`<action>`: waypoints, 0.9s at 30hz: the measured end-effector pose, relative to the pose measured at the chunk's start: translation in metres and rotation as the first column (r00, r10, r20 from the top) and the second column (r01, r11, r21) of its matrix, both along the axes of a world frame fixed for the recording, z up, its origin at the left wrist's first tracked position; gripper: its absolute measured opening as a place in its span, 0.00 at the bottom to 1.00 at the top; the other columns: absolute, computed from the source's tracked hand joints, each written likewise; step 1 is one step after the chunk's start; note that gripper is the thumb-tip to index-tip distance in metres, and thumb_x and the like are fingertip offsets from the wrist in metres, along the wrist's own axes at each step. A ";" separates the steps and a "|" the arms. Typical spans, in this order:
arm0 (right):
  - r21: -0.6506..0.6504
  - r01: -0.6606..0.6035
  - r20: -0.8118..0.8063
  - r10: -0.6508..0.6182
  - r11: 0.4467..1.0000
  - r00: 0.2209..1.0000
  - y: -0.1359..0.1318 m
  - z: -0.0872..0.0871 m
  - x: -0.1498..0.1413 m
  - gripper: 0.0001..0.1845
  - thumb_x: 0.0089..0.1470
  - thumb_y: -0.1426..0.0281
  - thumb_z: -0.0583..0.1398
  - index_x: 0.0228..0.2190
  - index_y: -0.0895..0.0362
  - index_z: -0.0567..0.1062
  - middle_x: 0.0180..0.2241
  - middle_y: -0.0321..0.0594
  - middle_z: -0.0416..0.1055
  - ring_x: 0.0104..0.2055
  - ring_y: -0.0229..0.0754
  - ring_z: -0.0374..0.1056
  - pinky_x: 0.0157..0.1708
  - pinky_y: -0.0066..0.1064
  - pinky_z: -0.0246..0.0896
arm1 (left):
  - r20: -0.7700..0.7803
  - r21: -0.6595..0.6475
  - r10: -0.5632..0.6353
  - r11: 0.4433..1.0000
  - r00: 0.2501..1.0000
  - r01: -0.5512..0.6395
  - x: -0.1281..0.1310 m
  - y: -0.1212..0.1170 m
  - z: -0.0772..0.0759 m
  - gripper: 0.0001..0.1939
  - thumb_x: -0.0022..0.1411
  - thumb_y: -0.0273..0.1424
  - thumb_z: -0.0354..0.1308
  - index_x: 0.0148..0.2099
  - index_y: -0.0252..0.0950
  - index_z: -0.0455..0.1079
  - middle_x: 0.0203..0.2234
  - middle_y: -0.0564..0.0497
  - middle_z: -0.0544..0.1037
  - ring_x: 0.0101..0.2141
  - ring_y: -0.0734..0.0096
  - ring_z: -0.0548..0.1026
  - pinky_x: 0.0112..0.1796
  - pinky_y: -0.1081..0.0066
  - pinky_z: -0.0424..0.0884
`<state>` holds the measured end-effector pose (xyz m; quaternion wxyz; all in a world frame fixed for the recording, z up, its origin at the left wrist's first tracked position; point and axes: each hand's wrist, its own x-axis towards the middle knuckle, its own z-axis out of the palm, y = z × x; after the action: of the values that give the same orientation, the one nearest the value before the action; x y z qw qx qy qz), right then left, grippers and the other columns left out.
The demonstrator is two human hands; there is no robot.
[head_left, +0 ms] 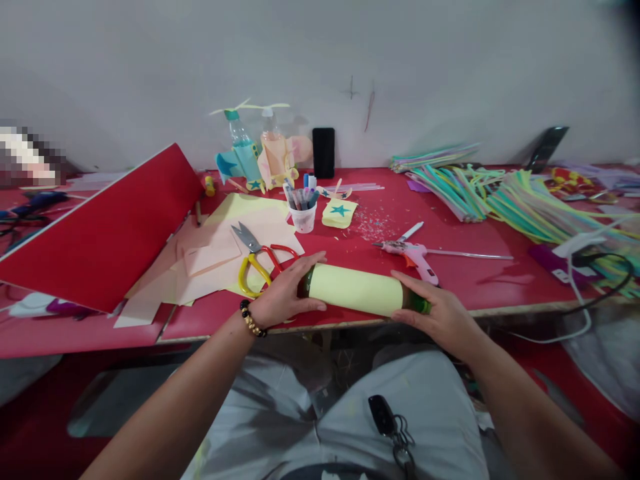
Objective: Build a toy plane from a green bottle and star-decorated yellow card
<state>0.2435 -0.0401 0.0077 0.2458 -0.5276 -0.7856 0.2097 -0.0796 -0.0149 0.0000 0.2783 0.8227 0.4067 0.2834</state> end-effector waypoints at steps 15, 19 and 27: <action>-0.218 -0.014 -0.100 -0.008 0.976 0.995 0.022 0.003 0.004 0.35 0.51 0.52 0.63 0.56 0.54 0.67 0.54 0.46 0.71 0.53 0.52 0.69 0.53 0.43 0.65 | -0.034 0.059 0.039 0.998 0.999 -0.037 0.003 -0.002 -0.004 0.54 0.48 0.39 0.72 0.69 0.43 0.44 0.64 0.41 0.56 0.63 0.51 0.58 0.61 0.52 0.58; -0.289 -0.031 -0.193 -0.027 0.957 0.981 0.030 0.000 0.005 0.31 0.51 0.52 0.63 0.52 0.54 0.68 0.50 0.45 0.71 0.51 0.50 0.69 0.51 0.42 0.65 | -0.034 0.095 0.043 0.995 0.999 -0.039 0.003 -0.001 -0.006 0.54 0.46 0.34 0.73 0.68 0.43 0.44 0.64 0.41 0.55 0.63 0.52 0.56 0.61 0.53 0.57; -0.445 -0.021 -0.394 -0.174 0.895 0.902 0.036 0.004 0.000 0.26 0.50 0.51 0.63 0.45 0.54 0.70 0.40 0.41 0.72 0.39 0.44 0.71 0.35 0.33 0.69 | 0.043 0.094 0.050 0.994 0.998 -0.054 0.001 0.000 -0.008 0.48 0.51 0.37 0.70 0.67 0.43 0.46 0.63 0.42 0.58 0.61 0.56 0.61 0.60 0.57 0.60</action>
<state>0.2433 -0.0036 0.0114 0.2936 -0.5422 -0.6237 0.4805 -0.0787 -0.0150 -0.0083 0.2394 0.8183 0.4083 0.3263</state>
